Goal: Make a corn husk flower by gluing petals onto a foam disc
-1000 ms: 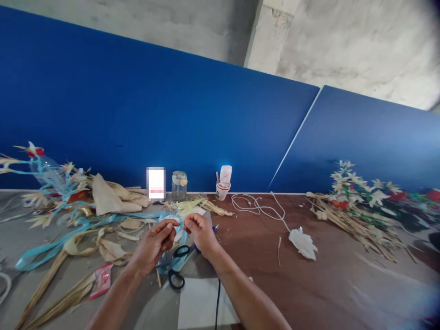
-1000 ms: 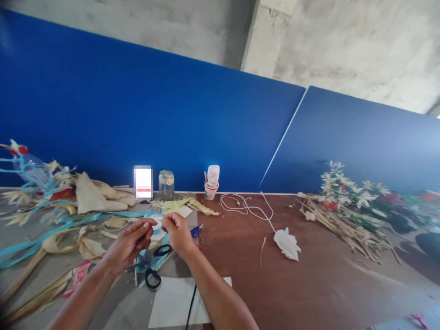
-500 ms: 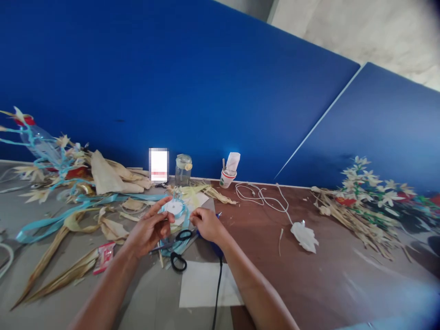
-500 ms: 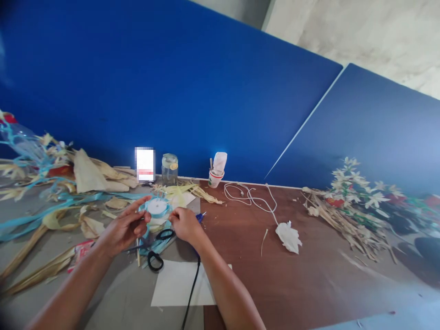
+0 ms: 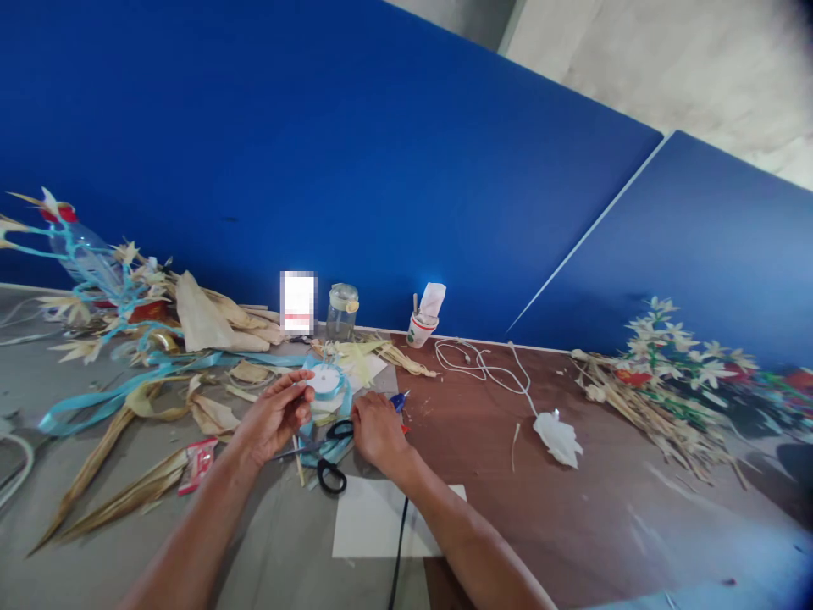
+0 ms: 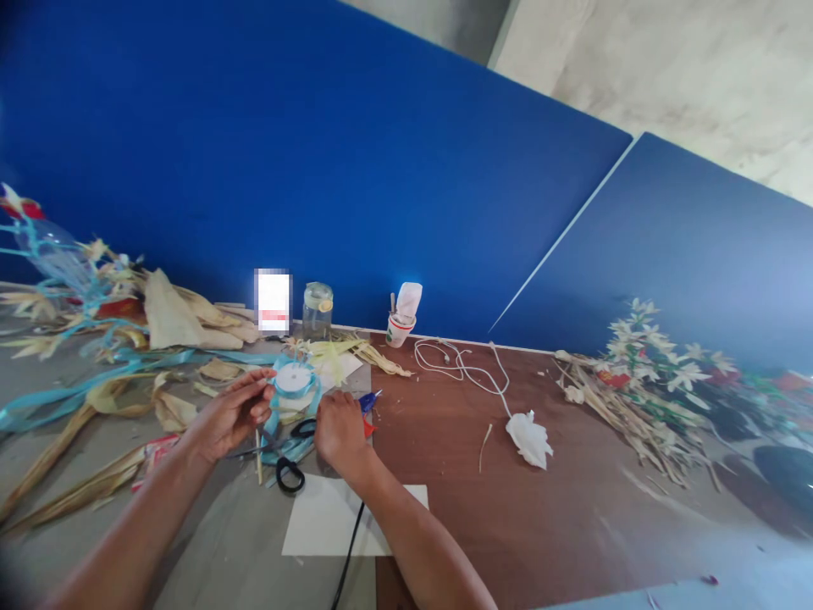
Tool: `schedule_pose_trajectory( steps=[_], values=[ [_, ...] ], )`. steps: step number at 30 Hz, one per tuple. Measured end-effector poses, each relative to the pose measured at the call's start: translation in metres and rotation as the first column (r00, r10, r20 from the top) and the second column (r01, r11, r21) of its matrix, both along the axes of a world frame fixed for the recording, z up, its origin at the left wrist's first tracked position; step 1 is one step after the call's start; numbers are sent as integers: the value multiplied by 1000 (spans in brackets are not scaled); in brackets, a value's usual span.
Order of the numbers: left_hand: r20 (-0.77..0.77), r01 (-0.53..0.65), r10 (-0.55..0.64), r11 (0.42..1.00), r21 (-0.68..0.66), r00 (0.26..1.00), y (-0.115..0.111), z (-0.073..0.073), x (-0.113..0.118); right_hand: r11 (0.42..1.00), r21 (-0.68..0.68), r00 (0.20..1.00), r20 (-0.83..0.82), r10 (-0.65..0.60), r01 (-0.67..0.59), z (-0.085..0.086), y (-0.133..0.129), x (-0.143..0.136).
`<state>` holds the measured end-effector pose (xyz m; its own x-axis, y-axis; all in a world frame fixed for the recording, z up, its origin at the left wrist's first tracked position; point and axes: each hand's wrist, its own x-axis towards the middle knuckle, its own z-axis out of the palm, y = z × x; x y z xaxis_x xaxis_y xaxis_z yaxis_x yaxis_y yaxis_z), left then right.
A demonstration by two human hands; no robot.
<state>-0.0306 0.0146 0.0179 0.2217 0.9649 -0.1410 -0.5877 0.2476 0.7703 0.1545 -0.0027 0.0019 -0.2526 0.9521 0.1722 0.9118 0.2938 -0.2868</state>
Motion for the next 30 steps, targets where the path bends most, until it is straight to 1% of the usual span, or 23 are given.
schedule_pose_trajectory(
  steps=[2,5,10,15,18,21,23,25,27,30],
  values=[
    [4,-3,3,1000,-20,1000,2,-3,-2,1000,19,1000,13,-16,16,-1,-2,-1],
    [-18,20,-21,999,-47,1000,4,-5,-5,1000,17,1000,-16,8,-8,-1,-3,-3],
    [-39,26,-29,996,-83,999,2,-2,-5,994,-40,993,-76,94,-97,-2,-4,-3],
    [-39,26,-29,997,-76,999,3,-1,-6,994,-42,984,-152,91,-99,-4,-5,1],
    [-31,42,-45,997,-71,999,3,-3,-6,990,-74,969,-228,97,-117,3,-4,7],
    [-22,67,-69,995,-68,997,3,-5,-5,967,-126,944,-274,182,-222,15,-4,14],
    [-12,78,-79,995,-66,997,3,-6,-4,943,-148,930,-266,253,-299,22,-5,18],
    [-2,84,-84,994,-67,996,4,-8,-3,925,-153,922,-236,307,-348,26,-8,19],
    [-3,85,-86,994,-69,996,4,-9,-2,914,-156,918,-194,345,-376,26,-11,19],
    [-28,86,-88,994,-71,996,3,-10,-1,907,-162,920,-127,372,-389,22,-14,18]
  ],
)
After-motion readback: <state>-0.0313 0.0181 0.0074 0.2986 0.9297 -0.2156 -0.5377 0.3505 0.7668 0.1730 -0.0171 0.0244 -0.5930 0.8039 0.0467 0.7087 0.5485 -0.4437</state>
